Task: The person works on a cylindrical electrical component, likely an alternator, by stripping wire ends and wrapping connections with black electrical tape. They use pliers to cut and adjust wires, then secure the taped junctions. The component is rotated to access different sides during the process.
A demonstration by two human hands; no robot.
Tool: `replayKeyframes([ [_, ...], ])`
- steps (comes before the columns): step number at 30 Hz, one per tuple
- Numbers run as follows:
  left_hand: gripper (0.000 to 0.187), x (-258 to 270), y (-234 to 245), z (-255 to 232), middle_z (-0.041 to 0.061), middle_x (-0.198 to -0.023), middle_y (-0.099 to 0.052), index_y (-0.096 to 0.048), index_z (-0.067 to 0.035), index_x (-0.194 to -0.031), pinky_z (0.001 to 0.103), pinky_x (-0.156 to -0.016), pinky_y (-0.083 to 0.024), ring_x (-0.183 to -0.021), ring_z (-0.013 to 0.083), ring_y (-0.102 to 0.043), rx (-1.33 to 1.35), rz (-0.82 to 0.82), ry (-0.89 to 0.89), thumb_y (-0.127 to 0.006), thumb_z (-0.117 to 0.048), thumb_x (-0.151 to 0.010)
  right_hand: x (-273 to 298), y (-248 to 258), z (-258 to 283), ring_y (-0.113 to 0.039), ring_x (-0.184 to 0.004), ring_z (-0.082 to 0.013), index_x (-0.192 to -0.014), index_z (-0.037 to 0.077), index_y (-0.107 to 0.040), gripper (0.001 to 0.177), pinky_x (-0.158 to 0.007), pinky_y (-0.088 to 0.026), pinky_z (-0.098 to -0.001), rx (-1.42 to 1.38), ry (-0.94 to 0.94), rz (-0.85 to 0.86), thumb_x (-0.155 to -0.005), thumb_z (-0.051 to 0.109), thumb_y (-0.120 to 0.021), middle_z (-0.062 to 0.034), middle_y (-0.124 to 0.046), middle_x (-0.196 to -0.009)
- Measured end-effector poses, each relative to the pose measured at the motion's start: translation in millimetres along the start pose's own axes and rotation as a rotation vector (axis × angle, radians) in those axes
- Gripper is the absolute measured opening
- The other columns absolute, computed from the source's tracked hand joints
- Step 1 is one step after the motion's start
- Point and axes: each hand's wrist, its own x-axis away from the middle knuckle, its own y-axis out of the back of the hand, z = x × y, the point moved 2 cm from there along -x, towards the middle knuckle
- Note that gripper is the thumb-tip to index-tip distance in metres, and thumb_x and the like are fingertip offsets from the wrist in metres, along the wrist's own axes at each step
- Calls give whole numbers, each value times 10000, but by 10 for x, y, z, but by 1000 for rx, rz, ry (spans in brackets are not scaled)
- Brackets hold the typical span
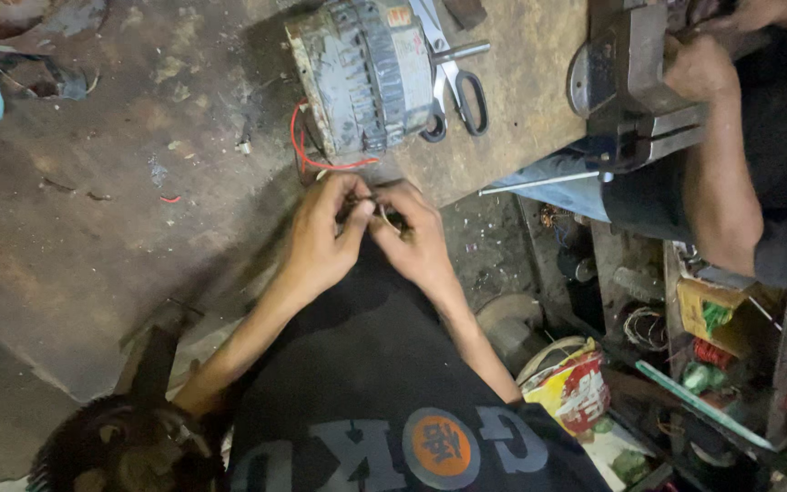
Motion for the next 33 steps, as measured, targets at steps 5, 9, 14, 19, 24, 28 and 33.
replayKeyframes([
  [5,200,9,-76,-89,39,-1081,-601,-553,-38,-1230,278,-767,-539,-958,126,-596,392,-12,125,-587,-109,-1046,6,-11,231,-672,-933,-290,-1054,9,-678,180,-847,-538,-385,108,189,-110,-888,68,-712,-128,-685,-1022],
  [9,194,91,-64,-180,31,-1078,-619,-564,-38,-1240,286,-779,-531,-978,105,-589,453,-29,193,-588,-114,-1063,158,-7,293,-680,-927,-325,-1014,2,-673,135,-862,-550,-422,199,480,-187,-896,56,-711,-139,-679,-1035],
  [14,169,45,101,-318,71,-1033,-688,-585,-53,-1198,329,-826,-531,-939,187,-658,113,-216,-19,-635,-95,-1043,300,-72,316,-665,-862,-297,-944,18,-676,76,-815,-539,-439,32,754,-148,-959,88,-650,-93,-663,-967],
  [19,161,53,241,-486,86,-997,-714,-672,-51,-1090,308,-703,-534,-802,225,-696,66,-158,32,-740,-87,-948,200,59,302,-629,-959,-199,-1099,19,-622,111,-851,-530,-329,-246,44,-284,-1035,105,-594,-95,-634,-1054],
  [24,147,69,310,-595,77,-1031,-727,-701,-74,-1071,321,-682,-560,-863,234,-728,-34,-81,-36,-749,-93,-934,74,179,467,-655,-999,-223,-1139,-2,-684,248,-891,-515,-322,-23,-45,-76,-906,48,-750,-124,-674,-1078],
  [28,152,77,323,-654,82,-1067,-709,-677,-67,-1108,383,-821,-564,-966,294,-709,-201,-110,-252,-731,-69,-966,21,200,487,-676,-1002,-225,-1079,28,-728,162,-914,-518,-313,88,27,-52,-933,86,-764,-103,-713,-1051],
  [33,390,120,401,-579,95,-1183,-661,-660,-70,-1290,387,-853,-567,-1047,299,-688,-353,47,-379,-693,-27,-904,13,227,232,-666,-939,-176,-1058,16,-727,135,-844,-519,-314,34,-81,76,-977,122,-745,-79,-695,-985],
])
